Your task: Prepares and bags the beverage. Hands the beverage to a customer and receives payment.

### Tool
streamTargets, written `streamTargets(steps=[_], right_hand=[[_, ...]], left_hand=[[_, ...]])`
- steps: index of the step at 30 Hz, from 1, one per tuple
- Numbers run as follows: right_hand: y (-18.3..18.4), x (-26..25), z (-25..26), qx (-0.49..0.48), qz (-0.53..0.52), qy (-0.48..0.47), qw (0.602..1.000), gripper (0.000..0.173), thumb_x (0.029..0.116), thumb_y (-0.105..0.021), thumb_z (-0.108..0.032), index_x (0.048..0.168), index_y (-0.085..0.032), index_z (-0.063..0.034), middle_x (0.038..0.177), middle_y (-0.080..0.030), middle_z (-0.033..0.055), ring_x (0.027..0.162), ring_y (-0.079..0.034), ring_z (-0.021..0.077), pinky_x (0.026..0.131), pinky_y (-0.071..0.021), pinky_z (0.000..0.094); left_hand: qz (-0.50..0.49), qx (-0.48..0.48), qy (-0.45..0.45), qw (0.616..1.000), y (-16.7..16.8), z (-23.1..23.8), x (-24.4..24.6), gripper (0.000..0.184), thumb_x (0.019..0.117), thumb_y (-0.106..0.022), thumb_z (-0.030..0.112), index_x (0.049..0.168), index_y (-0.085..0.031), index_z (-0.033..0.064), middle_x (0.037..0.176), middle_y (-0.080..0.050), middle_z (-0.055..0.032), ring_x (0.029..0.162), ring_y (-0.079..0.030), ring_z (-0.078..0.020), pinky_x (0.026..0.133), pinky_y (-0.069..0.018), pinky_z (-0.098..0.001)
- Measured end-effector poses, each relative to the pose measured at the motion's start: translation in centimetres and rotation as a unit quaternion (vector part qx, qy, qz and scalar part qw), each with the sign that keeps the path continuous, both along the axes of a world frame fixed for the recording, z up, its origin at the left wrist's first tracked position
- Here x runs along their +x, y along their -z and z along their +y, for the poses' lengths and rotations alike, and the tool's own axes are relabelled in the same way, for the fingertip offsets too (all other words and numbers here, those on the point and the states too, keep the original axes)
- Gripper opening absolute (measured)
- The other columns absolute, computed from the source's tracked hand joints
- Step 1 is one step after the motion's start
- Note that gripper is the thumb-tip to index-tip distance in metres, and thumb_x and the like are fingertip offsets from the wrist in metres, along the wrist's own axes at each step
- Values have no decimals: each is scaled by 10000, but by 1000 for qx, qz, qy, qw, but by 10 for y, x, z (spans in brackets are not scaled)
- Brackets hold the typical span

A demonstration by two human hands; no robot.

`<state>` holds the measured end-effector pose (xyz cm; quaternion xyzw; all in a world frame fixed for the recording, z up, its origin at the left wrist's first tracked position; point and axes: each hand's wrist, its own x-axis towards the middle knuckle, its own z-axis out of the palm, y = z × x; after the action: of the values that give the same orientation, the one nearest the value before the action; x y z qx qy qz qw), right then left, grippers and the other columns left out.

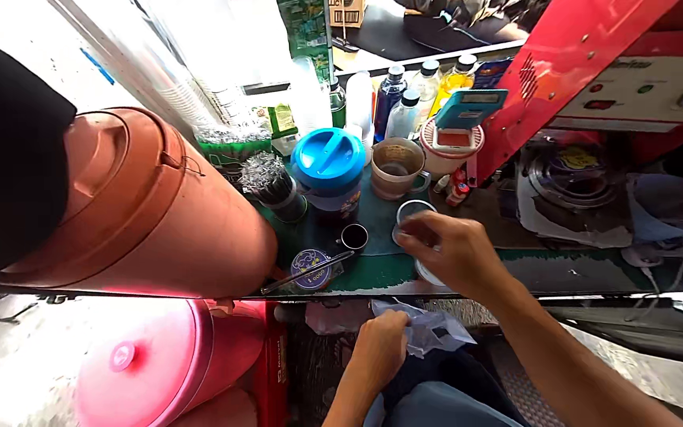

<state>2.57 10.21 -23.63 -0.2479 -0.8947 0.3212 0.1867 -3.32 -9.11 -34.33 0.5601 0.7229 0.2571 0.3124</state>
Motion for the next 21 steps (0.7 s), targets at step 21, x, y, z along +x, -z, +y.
streamTargets(steps=[21], right_hand=[[-68,-215,1,128,90,-116,981,117,986,-603,-58,1046,-682,4,924,-708,151,851,-710,285,803,-585,474]], left_hand=[[-298,203,-233,903,-33,-25,-19,291,1018,-591,133,1259,-682,-1,1022,-743,-58,909,-706,-91,850,-595,-290]])
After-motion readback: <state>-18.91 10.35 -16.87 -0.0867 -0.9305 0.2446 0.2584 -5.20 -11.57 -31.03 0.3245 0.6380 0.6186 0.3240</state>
